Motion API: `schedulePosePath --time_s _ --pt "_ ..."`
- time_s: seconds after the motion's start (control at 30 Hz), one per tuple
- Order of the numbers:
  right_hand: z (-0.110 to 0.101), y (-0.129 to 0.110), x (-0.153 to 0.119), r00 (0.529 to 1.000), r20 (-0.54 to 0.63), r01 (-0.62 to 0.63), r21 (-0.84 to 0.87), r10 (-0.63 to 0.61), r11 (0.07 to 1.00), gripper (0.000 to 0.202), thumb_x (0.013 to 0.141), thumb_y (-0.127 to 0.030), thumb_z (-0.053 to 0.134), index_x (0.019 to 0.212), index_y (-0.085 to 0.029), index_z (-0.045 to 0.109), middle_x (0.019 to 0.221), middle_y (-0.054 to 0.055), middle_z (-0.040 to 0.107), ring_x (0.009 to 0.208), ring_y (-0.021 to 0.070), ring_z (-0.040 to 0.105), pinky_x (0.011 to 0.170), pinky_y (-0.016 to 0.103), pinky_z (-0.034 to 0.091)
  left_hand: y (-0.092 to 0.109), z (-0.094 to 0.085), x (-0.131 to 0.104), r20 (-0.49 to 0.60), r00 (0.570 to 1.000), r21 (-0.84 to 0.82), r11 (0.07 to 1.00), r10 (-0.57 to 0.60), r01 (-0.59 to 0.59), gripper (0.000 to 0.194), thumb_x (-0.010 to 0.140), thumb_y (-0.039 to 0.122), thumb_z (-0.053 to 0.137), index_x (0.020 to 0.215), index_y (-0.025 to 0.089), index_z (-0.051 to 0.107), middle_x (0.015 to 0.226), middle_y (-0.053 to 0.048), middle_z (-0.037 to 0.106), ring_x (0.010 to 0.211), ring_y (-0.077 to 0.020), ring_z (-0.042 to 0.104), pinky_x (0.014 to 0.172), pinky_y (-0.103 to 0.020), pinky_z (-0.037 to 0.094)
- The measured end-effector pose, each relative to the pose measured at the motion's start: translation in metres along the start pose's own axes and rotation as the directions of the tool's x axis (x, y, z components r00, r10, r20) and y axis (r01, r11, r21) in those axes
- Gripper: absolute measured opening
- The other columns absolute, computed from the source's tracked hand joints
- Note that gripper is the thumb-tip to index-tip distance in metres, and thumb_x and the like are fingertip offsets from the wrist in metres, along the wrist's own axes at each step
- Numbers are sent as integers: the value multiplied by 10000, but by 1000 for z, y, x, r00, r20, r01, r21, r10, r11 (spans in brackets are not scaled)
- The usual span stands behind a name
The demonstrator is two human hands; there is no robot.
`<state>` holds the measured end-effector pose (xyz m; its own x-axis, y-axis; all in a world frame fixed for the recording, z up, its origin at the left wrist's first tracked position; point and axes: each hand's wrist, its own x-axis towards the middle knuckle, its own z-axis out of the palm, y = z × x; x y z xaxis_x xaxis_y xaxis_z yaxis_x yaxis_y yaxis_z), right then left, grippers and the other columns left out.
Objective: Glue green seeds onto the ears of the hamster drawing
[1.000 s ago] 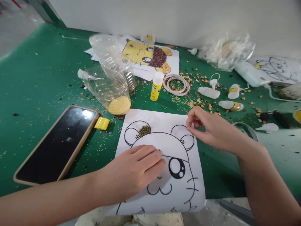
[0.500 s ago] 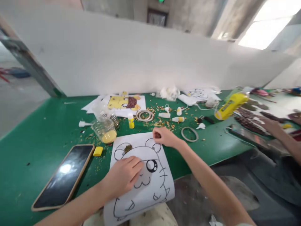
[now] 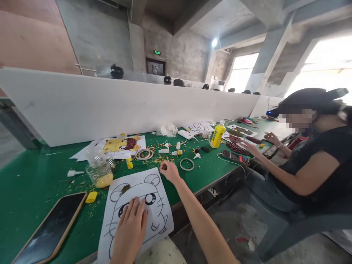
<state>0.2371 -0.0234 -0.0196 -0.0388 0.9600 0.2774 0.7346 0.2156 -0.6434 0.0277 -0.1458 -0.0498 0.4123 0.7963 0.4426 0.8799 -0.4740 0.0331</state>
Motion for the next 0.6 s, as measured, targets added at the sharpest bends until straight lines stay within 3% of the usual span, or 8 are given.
schedulePosePath --time_s 0.27,0.5,0.6 --pt "6 7 3 992 -89 -87 12 88 996 87 735 -177 479 716 -216 403 719 -12 535 659 132 470 567 212 315 6 -1 -4 -3 999 -20 999 -48 48 433 897 294 297 1221 114 521 1301 -163 500 1230 -298 441 992 -483 403" --pt "9 3 0 983 -177 -56 -16 52 998 149 691 -98 474 678 -212 379 704 -15 488 636 128 431 560 217 285 7 6 -7 -36 997 5 998 -62 62 427 903 296 304 1222 122 527 1311 -142 495 1240 -277 434 1010 -457 389" --pt "12 1 -1 968 -248 -32 -3 30 999 148 692 -82 448 691 -212 377 730 -15 466 601 121 403 548 221 271 4 15 -9 -100 990 -5 995 -97 97 457 902 321 269 1201 121 551 1302 -130 508 1230 -279 445 1003 -462 389"
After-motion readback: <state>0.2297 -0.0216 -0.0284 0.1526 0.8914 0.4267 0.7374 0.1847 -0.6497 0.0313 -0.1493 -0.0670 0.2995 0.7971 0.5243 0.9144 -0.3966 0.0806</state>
